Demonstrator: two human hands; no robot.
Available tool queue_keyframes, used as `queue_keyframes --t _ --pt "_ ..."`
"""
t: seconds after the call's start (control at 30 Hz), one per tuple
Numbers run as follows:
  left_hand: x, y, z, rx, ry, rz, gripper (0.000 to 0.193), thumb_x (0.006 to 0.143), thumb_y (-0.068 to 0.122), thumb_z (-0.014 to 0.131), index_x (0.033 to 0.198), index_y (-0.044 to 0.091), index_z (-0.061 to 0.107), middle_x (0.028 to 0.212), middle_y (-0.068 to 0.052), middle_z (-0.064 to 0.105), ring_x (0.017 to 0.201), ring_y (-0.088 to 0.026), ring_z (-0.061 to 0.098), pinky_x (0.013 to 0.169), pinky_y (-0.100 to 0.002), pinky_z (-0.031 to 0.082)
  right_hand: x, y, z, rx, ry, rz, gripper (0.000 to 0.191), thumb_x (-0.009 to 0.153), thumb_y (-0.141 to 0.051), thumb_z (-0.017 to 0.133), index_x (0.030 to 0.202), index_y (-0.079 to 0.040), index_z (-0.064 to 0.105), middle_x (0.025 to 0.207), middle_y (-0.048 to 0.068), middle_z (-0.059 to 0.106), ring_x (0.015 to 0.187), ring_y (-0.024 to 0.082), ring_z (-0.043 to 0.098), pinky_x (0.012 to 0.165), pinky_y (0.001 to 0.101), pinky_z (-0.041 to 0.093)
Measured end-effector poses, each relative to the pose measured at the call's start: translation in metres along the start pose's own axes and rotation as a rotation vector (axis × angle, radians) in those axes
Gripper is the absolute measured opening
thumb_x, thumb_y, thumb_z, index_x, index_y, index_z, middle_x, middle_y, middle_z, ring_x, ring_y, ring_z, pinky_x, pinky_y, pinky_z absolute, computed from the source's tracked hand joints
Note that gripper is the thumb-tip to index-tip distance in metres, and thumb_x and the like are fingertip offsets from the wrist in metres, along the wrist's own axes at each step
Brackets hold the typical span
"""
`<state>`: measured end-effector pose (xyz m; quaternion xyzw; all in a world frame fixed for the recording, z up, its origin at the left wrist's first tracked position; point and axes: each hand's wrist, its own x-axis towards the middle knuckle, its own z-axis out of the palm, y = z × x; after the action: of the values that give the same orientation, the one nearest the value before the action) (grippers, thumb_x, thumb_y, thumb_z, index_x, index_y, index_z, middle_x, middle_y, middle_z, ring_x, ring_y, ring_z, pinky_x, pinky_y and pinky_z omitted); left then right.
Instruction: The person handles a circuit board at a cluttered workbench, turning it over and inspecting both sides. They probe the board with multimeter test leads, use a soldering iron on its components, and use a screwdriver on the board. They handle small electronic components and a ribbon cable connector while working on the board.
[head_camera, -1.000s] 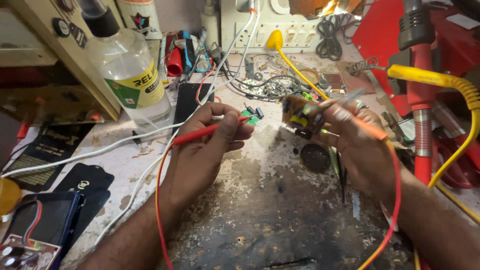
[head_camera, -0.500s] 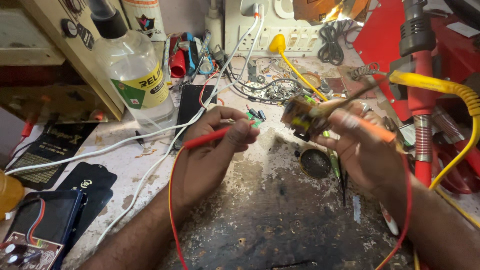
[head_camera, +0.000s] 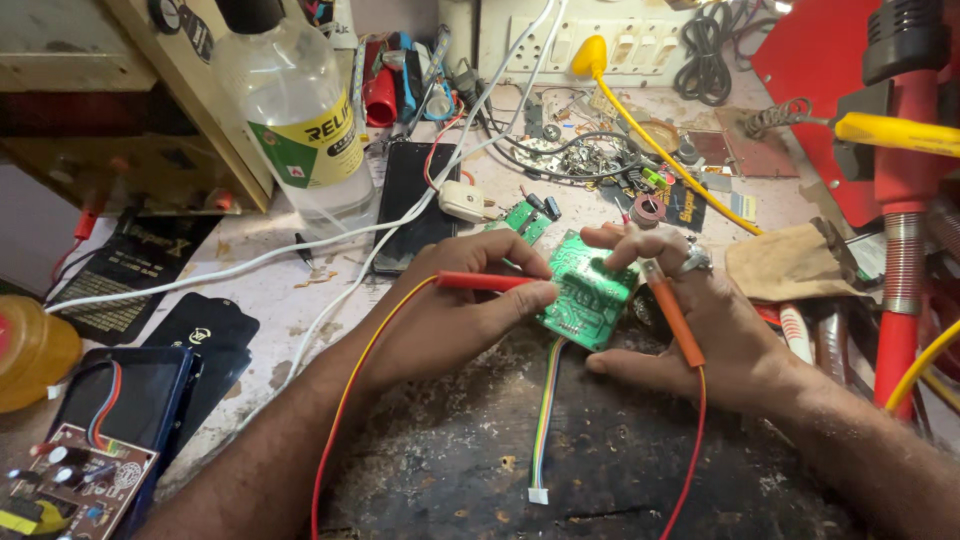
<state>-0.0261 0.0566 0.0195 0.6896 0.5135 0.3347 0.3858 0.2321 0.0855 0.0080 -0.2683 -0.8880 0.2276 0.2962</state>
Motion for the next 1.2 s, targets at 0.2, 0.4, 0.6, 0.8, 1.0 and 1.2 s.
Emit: queue_keyframes --t 0.2,0.4,0.6,0.8,1.0,1.2 --pt "0.001 -0.003 0.003 0.006 0.021 0.044 0.024 0.082 0.032 0.077 0.096 0.012 0.077 0.086 -0.001 0.078 0.077 -0.008 0.072 0.069 -0.027 0.056 -0.002 0.001 -0.005 -0.118 -0.020 -0.003 0.085 0.064 -0.031 0.096 0.133 -0.008 0.052 0.141 0.018 0.063 0.142 0.033 0.050 0.117 0.0456 0.035" --pt "0.002 -0.007 0.003 0.001 -0.021 0.028 0.024 0.082 0.031 0.077 0.096 0.012 0.079 0.085 -0.001 0.078 0.076 -0.008 0.072 0.068 -0.027 0.056 -0.010 -0.004 -0.015 -0.084 0.065 0.164 0.026 0.100 -0.010 0.060 0.119 -0.010 0.078 0.109 0.010 0.074 0.111 0.018 0.071 0.099 0.0338 0.053" --pt "0.005 -0.011 0.004 -0.017 -0.026 0.064 0.025 0.081 0.030 0.078 0.097 0.011 0.079 0.086 0.000 0.079 0.076 -0.007 0.073 0.068 -0.026 0.056 -0.012 -0.002 -0.008 -0.057 0.149 0.375 0.020 0.077 -0.008 0.079 0.096 -0.008 0.079 0.078 0.001 0.081 0.070 0.005 0.071 0.063 0.0229 0.058" --pt "0.005 -0.013 0.003 -0.034 -0.061 0.052 0.025 0.083 0.031 0.078 0.097 0.011 0.079 0.082 0.001 0.078 0.073 -0.005 0.070 0.067 -0.025 0.055 -0.012 0.004 -0.011 0.022 0.103 0.129 0.014 0.078 -0.003 0.078 0.091 -0.005 0.074 0.092 0.005 0.081 0.094 0.010 0.079 0.082 0.0251 0.064" --pt "0.006 -0.018 0.002 -0.142 -0.123 0.022 0.025 0.085 0.029 0.077 0.099 0.008 0.079 0.082 0.002 0.077 0.074 -0.003 0.066 0.067 -0.023 0.054 -0.013 0.006 -0.012 0.041 0.064 0.177 0.016 0.076 -0.002 0.078 0.092 -0.004 0.076 0.095 0.008 0.082 0.093 0.013 0.079 0.081 0.0273 0.064" --pt "0.007 -0.021 0.003 -0.191 -0.144 0.041 0.024 0.086 0.027 0.077 0.100 0.007 0.079 0.085 0.003 0.077 0.075 -0.001 0.064 0.068 -0.022 0.053 -0.011 0.004 -0.014 0.007 0.026 0.217 0.016 0.075 -0.002 0.078 0.091 -0.005 0.077 0.093 0.008 0.082 0.089 0.013 0.079 0.078 0.0282 0.064"
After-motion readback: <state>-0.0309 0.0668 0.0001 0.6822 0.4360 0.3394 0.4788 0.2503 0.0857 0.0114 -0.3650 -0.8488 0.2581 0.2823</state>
